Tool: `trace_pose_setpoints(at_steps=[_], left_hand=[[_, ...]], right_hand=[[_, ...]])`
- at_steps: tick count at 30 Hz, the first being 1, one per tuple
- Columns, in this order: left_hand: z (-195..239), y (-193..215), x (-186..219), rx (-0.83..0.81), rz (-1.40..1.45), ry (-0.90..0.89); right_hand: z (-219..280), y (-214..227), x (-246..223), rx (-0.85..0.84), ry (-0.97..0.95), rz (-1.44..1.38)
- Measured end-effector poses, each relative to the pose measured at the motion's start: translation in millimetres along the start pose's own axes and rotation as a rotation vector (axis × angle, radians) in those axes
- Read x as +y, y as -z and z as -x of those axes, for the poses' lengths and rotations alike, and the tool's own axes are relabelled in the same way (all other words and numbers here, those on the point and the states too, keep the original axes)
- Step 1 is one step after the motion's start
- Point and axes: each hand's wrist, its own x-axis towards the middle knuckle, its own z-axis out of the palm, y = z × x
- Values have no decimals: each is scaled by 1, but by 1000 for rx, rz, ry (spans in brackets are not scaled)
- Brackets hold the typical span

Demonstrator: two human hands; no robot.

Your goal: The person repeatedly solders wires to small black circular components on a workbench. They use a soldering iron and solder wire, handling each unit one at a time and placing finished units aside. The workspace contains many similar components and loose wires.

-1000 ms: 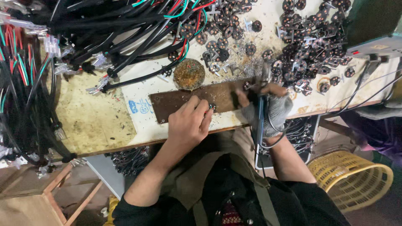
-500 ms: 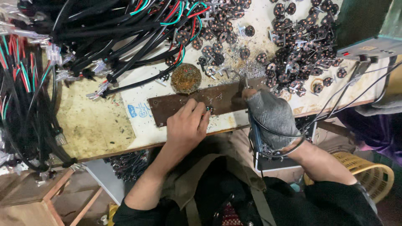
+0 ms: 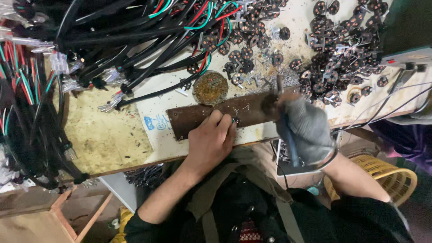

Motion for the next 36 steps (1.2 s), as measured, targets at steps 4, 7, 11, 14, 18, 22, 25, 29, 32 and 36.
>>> trace_pose_setpoints(at_steps=[4,7,11,14,18,22,25,29,32,36], left_hand=[[-1,-1,1,22,31,18],[1,-1,0,-10,44,23],[-1,-2,1,7,-2,30],[1,-5,0,-5,-1,36],[1,-7,-4,5,-30,33],[1,-11,-2,-2,-50,36],[2,-10,-2,-61,-53,71],[2,-9,-1,-65,-61,76],[1,-11,-2,-57,-44,85],[2,-11,1,-44,-62,130]], right_hand=[[-20,15,-5,71,230,-166],[-7,-18,-3,175,312,-119],[18,-75,21,252,43,-261],[27,-84,41,308,60,-272],[22,-83,49,292,117,-230],[22,-85,49,295,167,-264],[21,-86,48,257,197,-270],[21,-86,45,301,158,-208],[22,-88,44,314,172,-178],[20,-88,43,255,140,-337]])
